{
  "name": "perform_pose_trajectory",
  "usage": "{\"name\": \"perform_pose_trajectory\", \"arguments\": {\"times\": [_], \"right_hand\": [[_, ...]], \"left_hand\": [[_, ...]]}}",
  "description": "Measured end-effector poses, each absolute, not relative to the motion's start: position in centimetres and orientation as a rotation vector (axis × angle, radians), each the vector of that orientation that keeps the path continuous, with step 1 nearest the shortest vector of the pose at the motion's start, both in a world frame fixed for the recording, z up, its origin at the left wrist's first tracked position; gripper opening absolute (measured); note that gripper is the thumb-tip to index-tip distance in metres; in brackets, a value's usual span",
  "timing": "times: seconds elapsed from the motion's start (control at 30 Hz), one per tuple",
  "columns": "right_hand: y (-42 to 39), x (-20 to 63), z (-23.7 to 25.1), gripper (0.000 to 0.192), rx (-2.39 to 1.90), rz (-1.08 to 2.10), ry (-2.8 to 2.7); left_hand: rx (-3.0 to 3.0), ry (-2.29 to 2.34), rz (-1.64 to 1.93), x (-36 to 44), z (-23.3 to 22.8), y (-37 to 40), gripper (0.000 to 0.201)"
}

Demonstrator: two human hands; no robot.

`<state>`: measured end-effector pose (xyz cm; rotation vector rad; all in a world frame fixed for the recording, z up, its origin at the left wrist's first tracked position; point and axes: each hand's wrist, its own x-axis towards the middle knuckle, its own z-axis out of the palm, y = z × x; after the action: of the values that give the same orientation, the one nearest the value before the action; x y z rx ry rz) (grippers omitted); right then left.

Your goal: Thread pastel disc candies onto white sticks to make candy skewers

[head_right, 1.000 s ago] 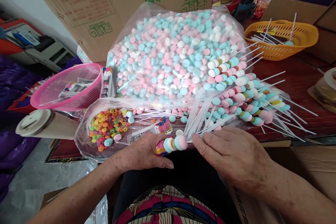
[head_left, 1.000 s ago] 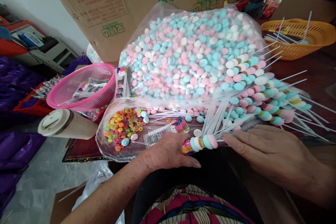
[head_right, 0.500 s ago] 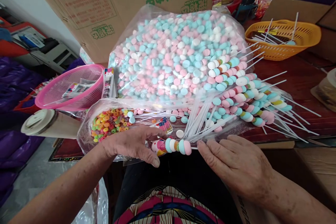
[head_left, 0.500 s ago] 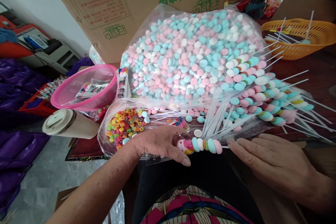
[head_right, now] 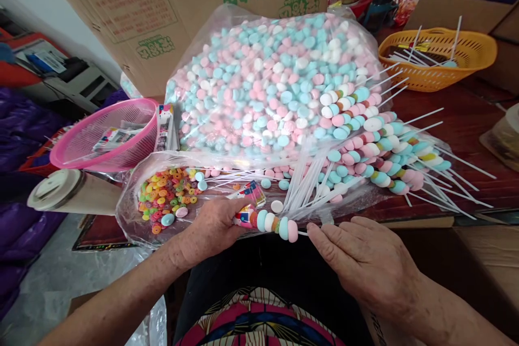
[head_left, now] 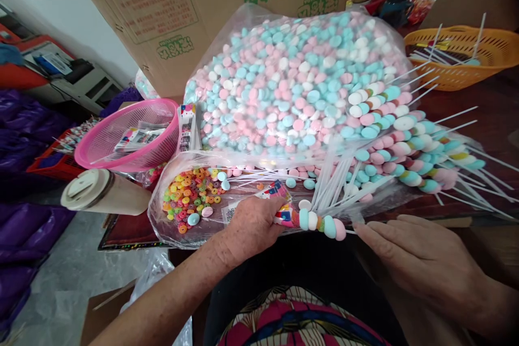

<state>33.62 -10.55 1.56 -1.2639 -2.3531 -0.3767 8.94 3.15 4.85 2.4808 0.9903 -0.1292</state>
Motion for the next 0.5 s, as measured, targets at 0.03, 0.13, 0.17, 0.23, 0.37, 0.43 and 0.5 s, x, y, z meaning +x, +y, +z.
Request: {"name": "perform_pose_trajectory", "arguments": {"times": [0.03,0.13,0.17,0.23,0.37,0.43,0.5], "right_hand": [[-10.5,33.6,1.6,0.043,-1.277,-0.367,-2.349],[-9.9,34.1,2.6,0.037,-1.219,-0.429,-2.416],[-9.5,34.2,3.1,0.034,-1.190,-0.464,-2.447],[-8.7,34.5,4.3,0.032,-1.155,-0.508,-2.486],[-7.5,34.5,5.5,0.031,-1.129,-0.394,-2.480],[-7.3,34.4,5.3,0.030,-1.107,-0.319,-2.484],[-7.5,34.2,4.9,0.030,-1.098,-0.247,-2.496]], "left_hand": [[2.479,0.969,-0.137,9.0,4.8,3.1,0.021],[2.425,0.867,-0.155,9.2,5.0,3.1,0.023],[2.395,0.808,-0.161,9.3,5.1,3.1,0.023],[2.312,0.679,-0.170,9.6,5.3,3.2,0.025],[2.124,0.615,-0.169,9.9,5.3,3.8,0.028],[2.034,0.649,-0.176,9.9,5.2,4.0,0.033],[2.004,0.671,-0.184,9.8,5.2,4.0,0.035]]}}
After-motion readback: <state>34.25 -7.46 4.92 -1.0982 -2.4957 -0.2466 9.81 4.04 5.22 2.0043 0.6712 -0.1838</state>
